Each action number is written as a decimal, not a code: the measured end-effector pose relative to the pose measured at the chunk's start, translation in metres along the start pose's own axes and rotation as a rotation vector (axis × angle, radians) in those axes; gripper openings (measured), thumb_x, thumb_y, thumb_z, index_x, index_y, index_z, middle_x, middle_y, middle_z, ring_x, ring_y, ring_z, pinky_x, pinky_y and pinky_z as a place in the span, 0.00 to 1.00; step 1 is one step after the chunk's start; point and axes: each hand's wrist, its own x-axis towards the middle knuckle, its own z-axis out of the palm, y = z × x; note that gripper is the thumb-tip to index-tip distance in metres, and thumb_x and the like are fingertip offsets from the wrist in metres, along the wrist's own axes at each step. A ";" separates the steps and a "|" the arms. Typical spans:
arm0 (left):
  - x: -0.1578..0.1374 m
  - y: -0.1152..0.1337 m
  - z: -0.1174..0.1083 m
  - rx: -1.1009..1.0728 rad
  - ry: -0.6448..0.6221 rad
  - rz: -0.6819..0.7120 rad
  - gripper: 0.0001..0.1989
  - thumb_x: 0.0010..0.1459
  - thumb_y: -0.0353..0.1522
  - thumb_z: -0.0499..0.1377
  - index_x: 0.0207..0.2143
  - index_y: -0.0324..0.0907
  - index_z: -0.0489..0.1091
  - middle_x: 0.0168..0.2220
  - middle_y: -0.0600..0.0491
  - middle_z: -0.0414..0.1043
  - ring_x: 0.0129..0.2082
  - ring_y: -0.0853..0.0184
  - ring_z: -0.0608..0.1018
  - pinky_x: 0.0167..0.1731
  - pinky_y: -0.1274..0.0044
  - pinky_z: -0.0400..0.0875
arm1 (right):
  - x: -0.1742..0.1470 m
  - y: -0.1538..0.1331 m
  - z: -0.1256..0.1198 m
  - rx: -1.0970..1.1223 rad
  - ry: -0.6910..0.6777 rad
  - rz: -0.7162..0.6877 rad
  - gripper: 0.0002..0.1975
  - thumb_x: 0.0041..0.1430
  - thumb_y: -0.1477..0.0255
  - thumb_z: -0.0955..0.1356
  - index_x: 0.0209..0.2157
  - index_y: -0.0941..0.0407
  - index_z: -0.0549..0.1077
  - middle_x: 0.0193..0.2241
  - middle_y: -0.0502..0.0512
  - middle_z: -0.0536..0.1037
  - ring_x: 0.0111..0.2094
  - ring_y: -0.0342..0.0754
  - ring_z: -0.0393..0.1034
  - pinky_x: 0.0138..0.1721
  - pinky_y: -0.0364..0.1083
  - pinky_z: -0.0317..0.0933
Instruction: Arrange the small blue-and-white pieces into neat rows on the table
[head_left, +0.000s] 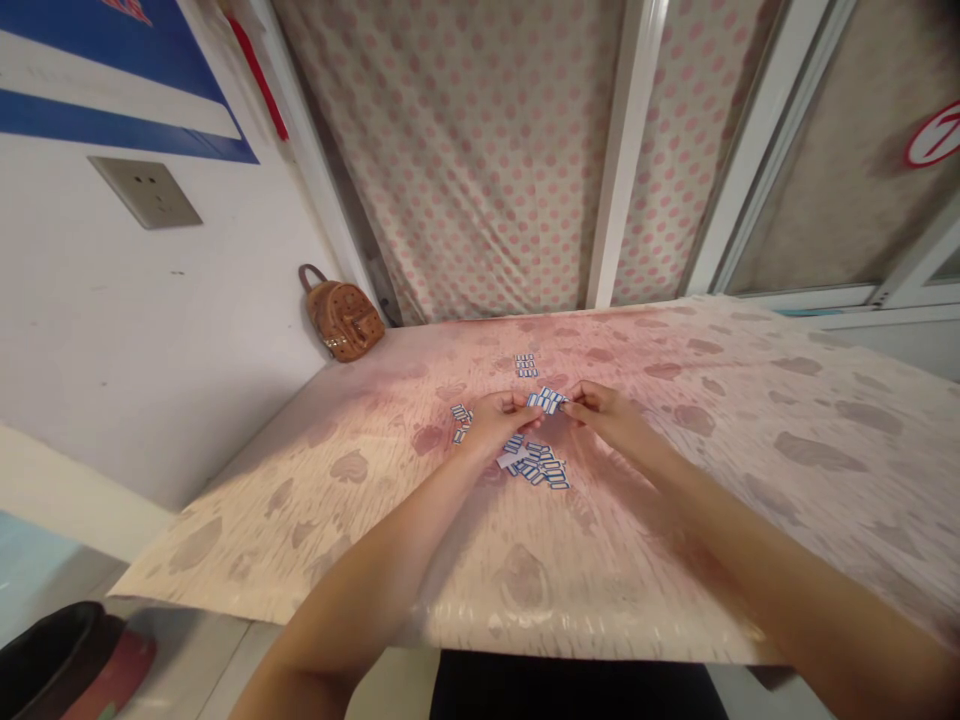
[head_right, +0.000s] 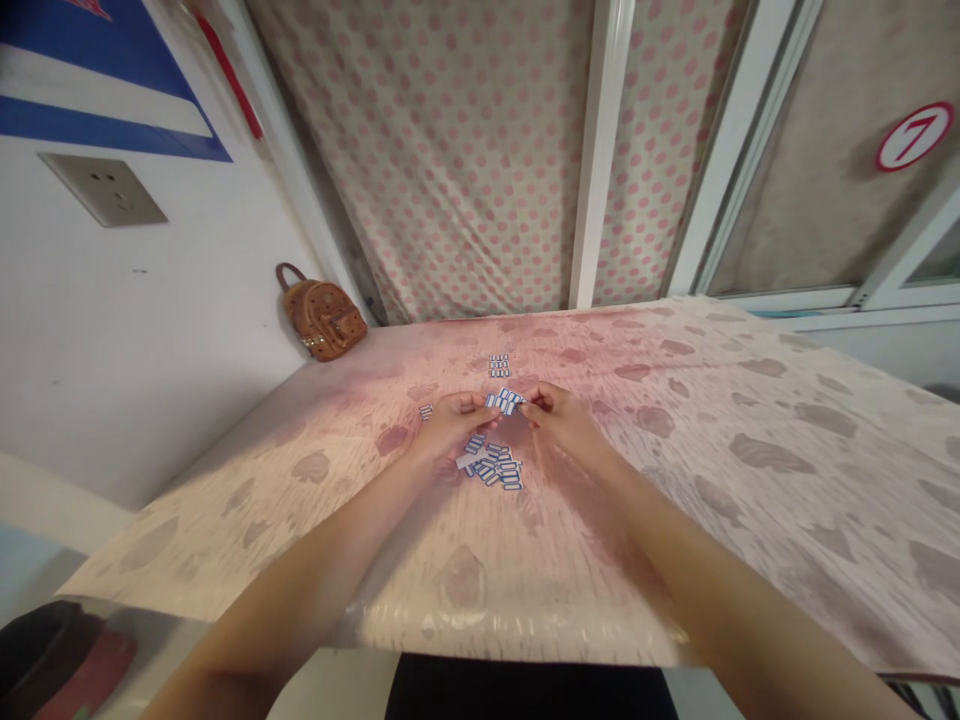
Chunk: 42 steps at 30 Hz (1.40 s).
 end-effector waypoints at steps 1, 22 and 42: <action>0.000 -0.001 0.000 0.018 -0.006 0.004 0.16 0.44 0.38 0.71 0.28 0.35 0.73 0.27 0.51 0.76 0.25 0.73 0.75 0.26 0.80 0.67 | 0.000 0.001 0.001 0.005 -0.006 -0.009 0.10 0.50 0.62 0.69 0.26 0.55 0.68 0.21 0.47 0.71 0.24 0.43 0.65 0.28 0.44 0.59; -0.005 0.002 0.000 0.194 -0.119 -0.048 0.15 0.44 0.38 0.71 0.28 0.36 0.73 0.25 0.53 0.75 0.23 0.73 0.74 0.26 0.80 0.68 | -0.001 0.004 0.002 -0.157 0.025 -0.048 0.11 0.55 0.62 0.65 0.24 0.54 0.69 0.18 0.47 0.69 0.23 0.44 0.63 0.27 0.44 0.55; -0.003 0.007 0.000 0.148 0.066 0.035 0.09 0.52 0.34 0.66 0.29 0.36 0.74 0.27 0.50 0.78 0.24 0.72 0.75 0.27 0.80 0.69 | -0.002 -0.002 0.001 -0.078 0.075 0.047 0.09 0.51 0.65 0.66 0.23 0.54 0.70 0.21 0.50 0.75 0.22 0.44 0.67 0.27 0.43 0.62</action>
